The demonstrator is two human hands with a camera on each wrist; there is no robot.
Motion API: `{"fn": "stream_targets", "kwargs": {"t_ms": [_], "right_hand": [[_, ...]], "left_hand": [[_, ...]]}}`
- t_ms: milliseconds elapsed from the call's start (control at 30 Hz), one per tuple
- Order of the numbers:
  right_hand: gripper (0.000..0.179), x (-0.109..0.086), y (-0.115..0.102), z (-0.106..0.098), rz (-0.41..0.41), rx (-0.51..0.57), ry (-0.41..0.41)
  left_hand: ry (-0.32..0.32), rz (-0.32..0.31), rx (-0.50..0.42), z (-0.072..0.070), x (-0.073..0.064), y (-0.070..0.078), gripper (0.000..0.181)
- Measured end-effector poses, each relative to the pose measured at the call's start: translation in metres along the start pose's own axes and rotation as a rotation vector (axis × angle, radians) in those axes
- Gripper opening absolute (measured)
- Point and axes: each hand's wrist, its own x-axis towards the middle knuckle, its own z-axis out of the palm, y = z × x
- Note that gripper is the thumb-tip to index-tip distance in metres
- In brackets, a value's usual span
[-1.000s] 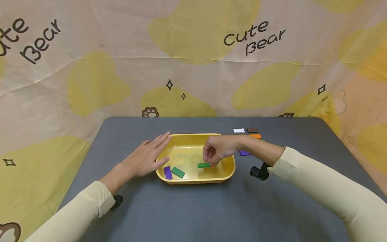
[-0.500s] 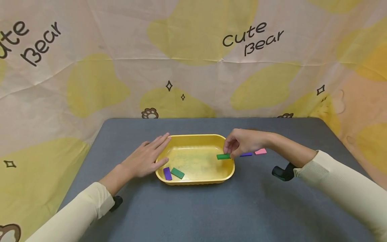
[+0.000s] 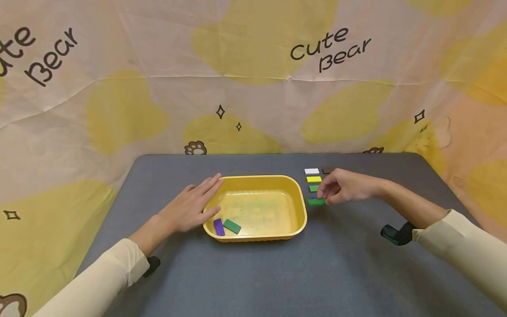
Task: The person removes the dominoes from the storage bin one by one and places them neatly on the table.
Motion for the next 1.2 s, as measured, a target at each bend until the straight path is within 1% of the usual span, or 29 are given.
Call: {"fn": "stream_targets", "kwargs": {"t_ms": [133,433,567,667,800,1067,1200], "right_hand": [[0.018,-0.006,0.016,0.005,0.022,0.012,0.005],[0.020,-0.010,0.048,0.019,0.030,0.068,0.046],[0.020,-0.011,0.057,0.024,0.025,0.053,0.079],[0.019,-0.010,0.064,0.028,0.018,0.015,0.108],[0.018,-0.009,0.070,0.032,0.016,-0.025,0.140],[0.020,-0.009,0.072,0.033,0.024,-0.028,0.170],[0.022,-0.008,0.073,0.034,0.022,-0.047,0.183]], "left_hand": [[0.000,0.003,0.001,-0.001,0.000,0.000,0.074],[-0.004,0.001,0.000,0.000,-0.001,0.000,0.074],[-0.003,0.001,-0.001,-0.001,-0.001,0.000,0.074],[-0.005,0.000,0.000,-0.001,-0.001,0.000,0.074],[-0.006,-0.002,0.004,-0.002,0.000,0.000,0.074],[-0.016,-0.004,0.004,-0.002,0.000,0.000,0.074],[-0.014,-0.001,0.004,-0.001,0.000,0.000,0.074]]}}
